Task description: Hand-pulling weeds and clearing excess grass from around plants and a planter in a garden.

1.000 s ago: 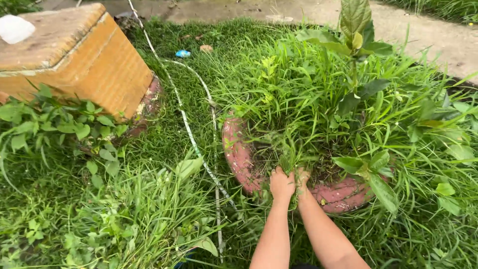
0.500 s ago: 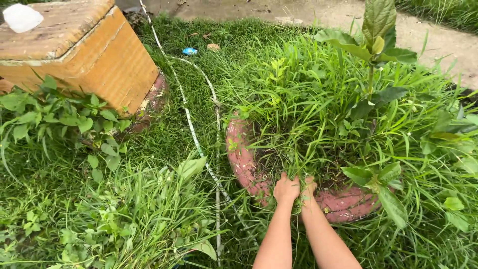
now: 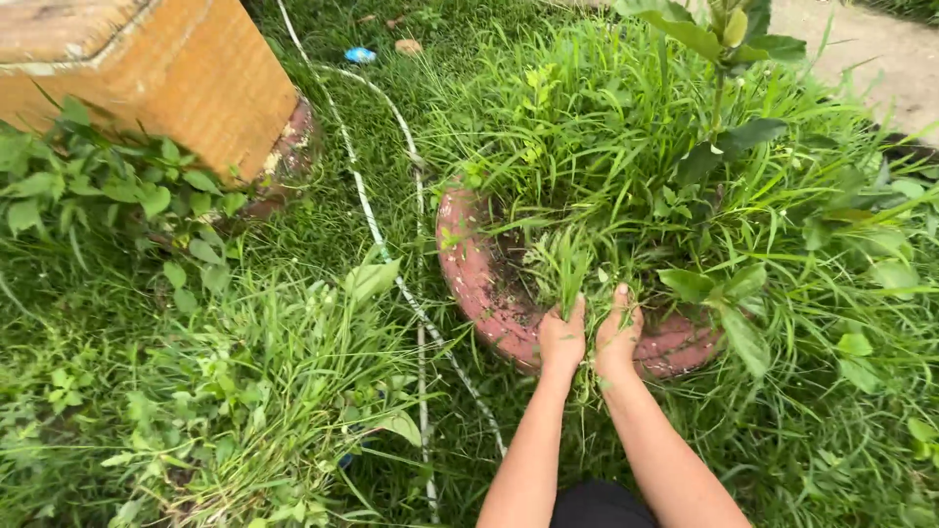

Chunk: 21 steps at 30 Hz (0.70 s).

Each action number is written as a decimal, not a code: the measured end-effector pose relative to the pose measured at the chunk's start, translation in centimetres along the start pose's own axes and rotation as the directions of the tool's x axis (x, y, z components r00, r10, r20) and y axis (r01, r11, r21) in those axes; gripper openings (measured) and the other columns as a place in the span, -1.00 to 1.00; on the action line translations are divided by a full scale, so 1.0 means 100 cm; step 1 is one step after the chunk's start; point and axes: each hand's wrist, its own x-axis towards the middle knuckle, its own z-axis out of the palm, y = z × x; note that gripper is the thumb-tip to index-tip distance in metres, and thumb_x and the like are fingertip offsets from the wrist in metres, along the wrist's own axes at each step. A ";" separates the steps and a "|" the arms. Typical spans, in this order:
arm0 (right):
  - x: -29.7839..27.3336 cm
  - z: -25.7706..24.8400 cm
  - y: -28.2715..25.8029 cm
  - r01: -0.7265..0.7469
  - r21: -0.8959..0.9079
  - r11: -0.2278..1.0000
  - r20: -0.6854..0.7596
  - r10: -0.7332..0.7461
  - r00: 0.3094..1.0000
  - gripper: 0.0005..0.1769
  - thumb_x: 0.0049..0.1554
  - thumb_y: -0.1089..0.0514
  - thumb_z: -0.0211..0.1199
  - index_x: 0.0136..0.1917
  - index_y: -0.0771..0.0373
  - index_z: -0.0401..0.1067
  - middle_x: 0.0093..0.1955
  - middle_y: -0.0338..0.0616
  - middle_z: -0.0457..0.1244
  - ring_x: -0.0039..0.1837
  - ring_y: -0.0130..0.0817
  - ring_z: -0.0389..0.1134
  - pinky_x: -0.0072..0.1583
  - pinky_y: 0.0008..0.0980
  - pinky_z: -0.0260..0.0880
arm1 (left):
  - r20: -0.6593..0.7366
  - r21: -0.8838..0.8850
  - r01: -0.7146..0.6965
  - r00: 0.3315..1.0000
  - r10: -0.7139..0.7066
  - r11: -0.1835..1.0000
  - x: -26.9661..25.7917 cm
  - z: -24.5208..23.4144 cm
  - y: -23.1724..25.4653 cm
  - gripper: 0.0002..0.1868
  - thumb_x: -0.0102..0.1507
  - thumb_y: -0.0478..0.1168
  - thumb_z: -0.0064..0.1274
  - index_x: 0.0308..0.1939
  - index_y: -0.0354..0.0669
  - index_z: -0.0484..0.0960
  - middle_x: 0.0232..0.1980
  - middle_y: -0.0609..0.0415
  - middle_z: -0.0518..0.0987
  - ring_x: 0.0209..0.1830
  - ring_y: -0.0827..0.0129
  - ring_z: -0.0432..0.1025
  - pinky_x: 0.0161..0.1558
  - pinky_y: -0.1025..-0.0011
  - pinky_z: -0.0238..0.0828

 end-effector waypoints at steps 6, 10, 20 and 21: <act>-0.063 0.073 -0.083 0.067 0.172 0.983 0.221 -0.105 0.970 -0.55 0.39 -0.15 0.01 0.14 0.28 0.44 -0.09 -0.23 0.25 -0.03 -0.40 0.21 0.00 -0.36 0.24 | -0.411 -0.127 -0.456 0.832 0.372 0.881 0.021 -0.067 -0.012 -0.46 0.33 -0.04 0.07 0.24 -0.40 0.53 0.20 -0.26 0.59 0.16 0.01 0.46 0.20 0.17 0.30; -0.079 0.146 -0.116 0.142 0.234 0.962 0.349 -0.219 0.911 -0.57 0.38 -0.10 0.01 0.27 0.29 0.36 0.08 -0.15 0.35 0.14 -0.36 0.34 0.19 -0.35 0.34 | -0.300 -0.314 -0.212 0.947 0.116 0.925 0.062 -0.132 -0.002 -0.43 0.35 0.03 0.01 0.32 -0.27 0.51 0.32 -0.20 0.58 0.28 0.13 0.46 0.29 0.28 0.33; 0.020 0.229 -0.100 0.034 0.153 0.988 0.827 -0.147 0.542 -0.51 0.27 -0.03 0.25 0.37 0.26 0.39 0.31 -0.14 0.37 0.30 -0.38 0.33 0.33 -0.36 0.31 | -0.234 -0.459 -0.264 0.957 0.171 0.849 0.092 -0.193 0.087 -0.25 0.28 0.07 0.21 0.31 -0.49 0.40 0.24 -0.21 0.58 0.22 0.19 0.43 0.30 0.25 0.30; 0.004 0.219 -0.131 0.036 0.158 0.987 0.835 -0.153 0.528 -0.51 0.27 -0.03 0.25 0.37 0.26 0.39 0.31 -0.14 0.37 0.30 -0.38 0.33 0.33 -0.36 0.31 | -0.251 -0.458 -0.274 0.953 0.173 0.846 0.093 -0.206 0.093 -0.25 0.28 0.07 0.21 0.31 -0.49 0.40 0.24 -0.21 0.58 0.22 0.19 0.43 0.30 0.25 0.30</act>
